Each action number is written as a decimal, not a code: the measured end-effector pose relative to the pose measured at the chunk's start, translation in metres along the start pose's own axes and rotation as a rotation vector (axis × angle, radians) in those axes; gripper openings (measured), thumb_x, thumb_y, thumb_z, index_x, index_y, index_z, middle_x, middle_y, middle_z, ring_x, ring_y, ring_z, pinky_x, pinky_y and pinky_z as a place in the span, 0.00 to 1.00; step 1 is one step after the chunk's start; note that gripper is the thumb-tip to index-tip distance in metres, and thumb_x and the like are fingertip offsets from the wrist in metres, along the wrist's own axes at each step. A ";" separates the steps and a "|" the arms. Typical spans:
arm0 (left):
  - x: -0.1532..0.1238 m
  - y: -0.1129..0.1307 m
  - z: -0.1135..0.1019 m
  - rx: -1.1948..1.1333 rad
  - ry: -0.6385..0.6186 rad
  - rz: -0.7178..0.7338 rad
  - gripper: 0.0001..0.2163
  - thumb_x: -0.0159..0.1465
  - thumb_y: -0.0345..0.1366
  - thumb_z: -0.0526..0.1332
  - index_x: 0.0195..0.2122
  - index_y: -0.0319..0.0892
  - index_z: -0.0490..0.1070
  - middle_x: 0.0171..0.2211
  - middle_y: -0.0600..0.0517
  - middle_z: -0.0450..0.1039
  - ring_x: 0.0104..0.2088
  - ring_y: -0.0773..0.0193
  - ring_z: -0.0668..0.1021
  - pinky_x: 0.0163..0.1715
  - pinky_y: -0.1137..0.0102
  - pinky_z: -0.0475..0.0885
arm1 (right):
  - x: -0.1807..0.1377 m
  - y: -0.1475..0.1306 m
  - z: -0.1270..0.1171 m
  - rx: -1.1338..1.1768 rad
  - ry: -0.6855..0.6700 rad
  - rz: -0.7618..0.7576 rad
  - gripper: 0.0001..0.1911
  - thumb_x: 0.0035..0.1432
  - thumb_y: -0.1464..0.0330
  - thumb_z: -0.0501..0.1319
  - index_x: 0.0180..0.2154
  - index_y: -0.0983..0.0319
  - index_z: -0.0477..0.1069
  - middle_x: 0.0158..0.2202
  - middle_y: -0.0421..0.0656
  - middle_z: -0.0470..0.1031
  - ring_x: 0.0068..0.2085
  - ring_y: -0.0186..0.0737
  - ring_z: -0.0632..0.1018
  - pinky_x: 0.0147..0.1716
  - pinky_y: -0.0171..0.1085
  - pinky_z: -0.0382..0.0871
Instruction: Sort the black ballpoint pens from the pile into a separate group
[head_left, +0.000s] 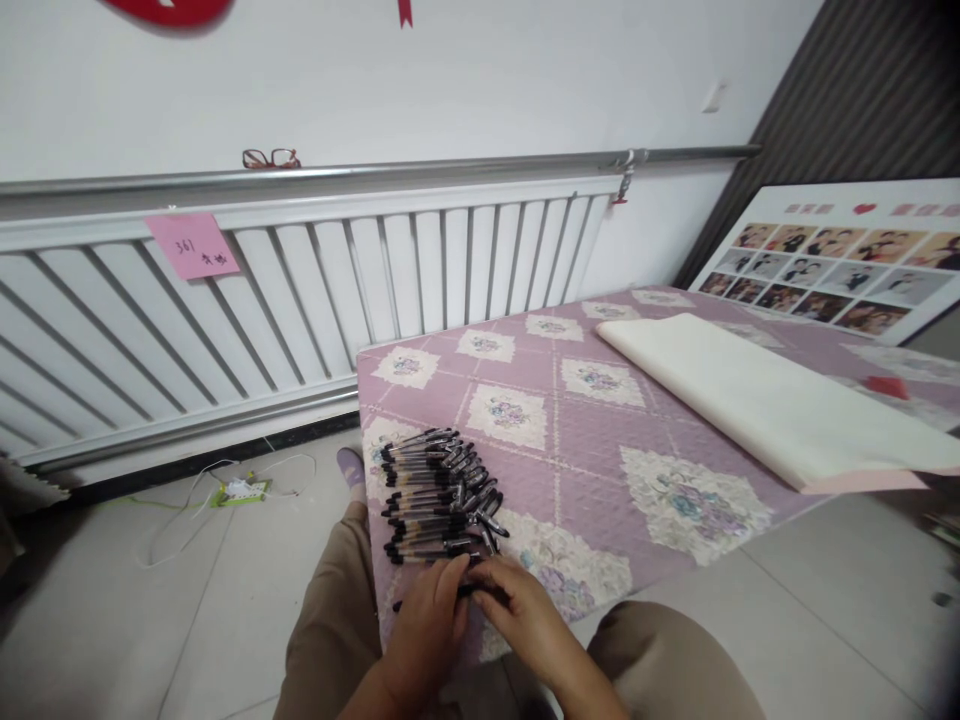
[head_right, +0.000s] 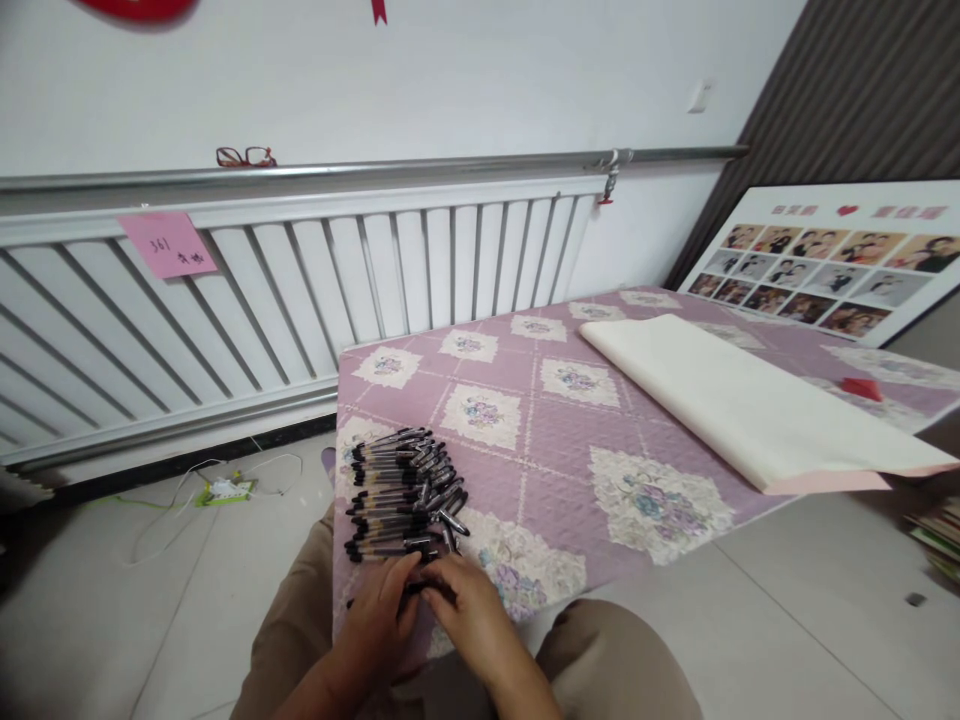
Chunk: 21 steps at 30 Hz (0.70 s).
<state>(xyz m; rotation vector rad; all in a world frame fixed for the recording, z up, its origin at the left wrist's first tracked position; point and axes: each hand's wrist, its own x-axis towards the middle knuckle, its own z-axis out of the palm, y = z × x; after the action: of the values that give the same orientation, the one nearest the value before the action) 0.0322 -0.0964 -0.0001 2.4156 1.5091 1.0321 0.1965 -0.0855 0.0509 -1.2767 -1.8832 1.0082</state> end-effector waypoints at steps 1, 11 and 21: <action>0.000 0.000 0.000 0.004 0.006 0.008 0.20 0.59 0.25 0.51 0.53 0.40 0.62 0.42 0.46 0.74 0.42 0.59 0.77 0.40 0.65 0.74 | 0.000 0.000 0.000 0.009 -0.009 -0.003 0.15 0.53 0.74 0.58 0.40 0.55 0.76 0.40 0.42 0.78 0.44 0.42 0.76 0.45 0.39 0.66; 0.007 0.003 -0.013 0.142 0.019 0.040 0.13 0.62 0.31 0.54 0.48 0.42 0.68 0.39 0.47 0.74 0.40 0.56 0.75 0.41 0.60 0.70 | -0.002 0.004 -0.009 0.054 0.083 0.087 0.08 0.54 0.70 0.57 0.35 0.58 0.75 0.33 0.41 0.78 0.37 0.41 0.77 0.38 0.37 0.68; 0.011 -0.001 -0.011 0.121 -0.085 0.032 0.07 0.62 0.28 0.55 0.34 0.44 0.71 0.29 0.52 0.72 0.31 0.62 0.74 0.31 0.70 0.68 | -0.003 0.000 -0.013 0.037 0.035 0.075 0.07 0.56 0.69 0.56 0.34 0.58 0.74 0.33 0.40 0.77 0.36 0.40 0.76 0.37 0.36 0.66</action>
<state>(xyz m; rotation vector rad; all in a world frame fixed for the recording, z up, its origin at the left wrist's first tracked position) 0.0276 -0.0898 0.0129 2.5364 1.5524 0.8556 0.2086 -0.0856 0.0571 -1.3435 -1.7940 1.0474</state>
